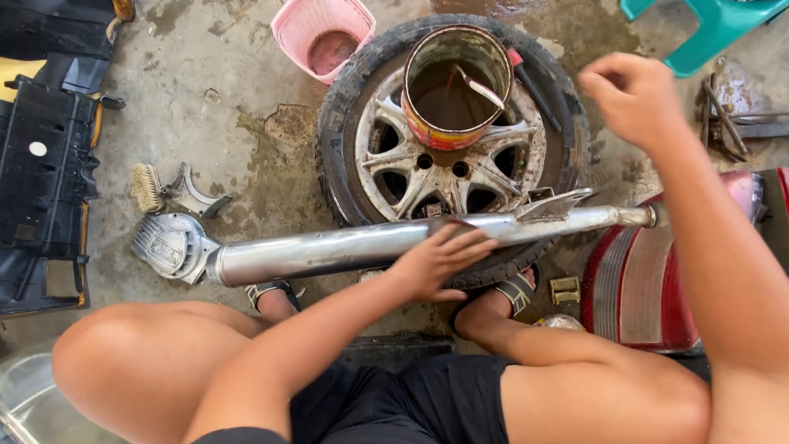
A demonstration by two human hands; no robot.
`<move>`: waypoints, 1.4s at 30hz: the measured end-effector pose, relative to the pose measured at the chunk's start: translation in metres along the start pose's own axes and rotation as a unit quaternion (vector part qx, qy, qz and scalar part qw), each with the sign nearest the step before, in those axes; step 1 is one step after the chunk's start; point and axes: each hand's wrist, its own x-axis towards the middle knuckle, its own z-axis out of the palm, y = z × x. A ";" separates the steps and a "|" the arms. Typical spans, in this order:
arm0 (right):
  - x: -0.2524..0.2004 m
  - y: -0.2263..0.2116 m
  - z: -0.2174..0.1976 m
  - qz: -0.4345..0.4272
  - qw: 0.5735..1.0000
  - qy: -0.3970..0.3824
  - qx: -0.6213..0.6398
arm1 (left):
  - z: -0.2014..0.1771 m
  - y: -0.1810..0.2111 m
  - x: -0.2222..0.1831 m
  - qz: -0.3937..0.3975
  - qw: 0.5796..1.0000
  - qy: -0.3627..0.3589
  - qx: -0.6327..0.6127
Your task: The person sits on the floor and scrubs a long metal exhaust pipe with a small abrasive pad. They rotate the pipe to clean different sections, focusing on the joints and the main body of the pipe.
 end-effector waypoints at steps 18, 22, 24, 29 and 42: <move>0.117 -0.109 0.182 0.139 0.863 -0.460 -0.158 | 0.026 -0.013 -0.134 -0.102 0.993 0.056 -0.003; 0.114 -0.076 0.154 0.195 0.912 -0.359 0.013 | 0.017 0.002 -0.096 -0.145 0.981 0.103 -0.071; 0.098 -0.104 0.115 0.237 0.857 -0.400 0.221 | 0.016 0.006 -0.064 -0.108 0.986 0.116 -0.058; 0.004 -0.141 0.076 0.206 0.858 -0.458 0.107 | 0.022 0.019 0.024 -0.052 0.991 0.123 -0.021; -0.053 -0.053 0.002 0.143 0.963 -0.226 0.035 | 0.002 -0.015 -0.033 -0.014 0.995 0.049 -0.082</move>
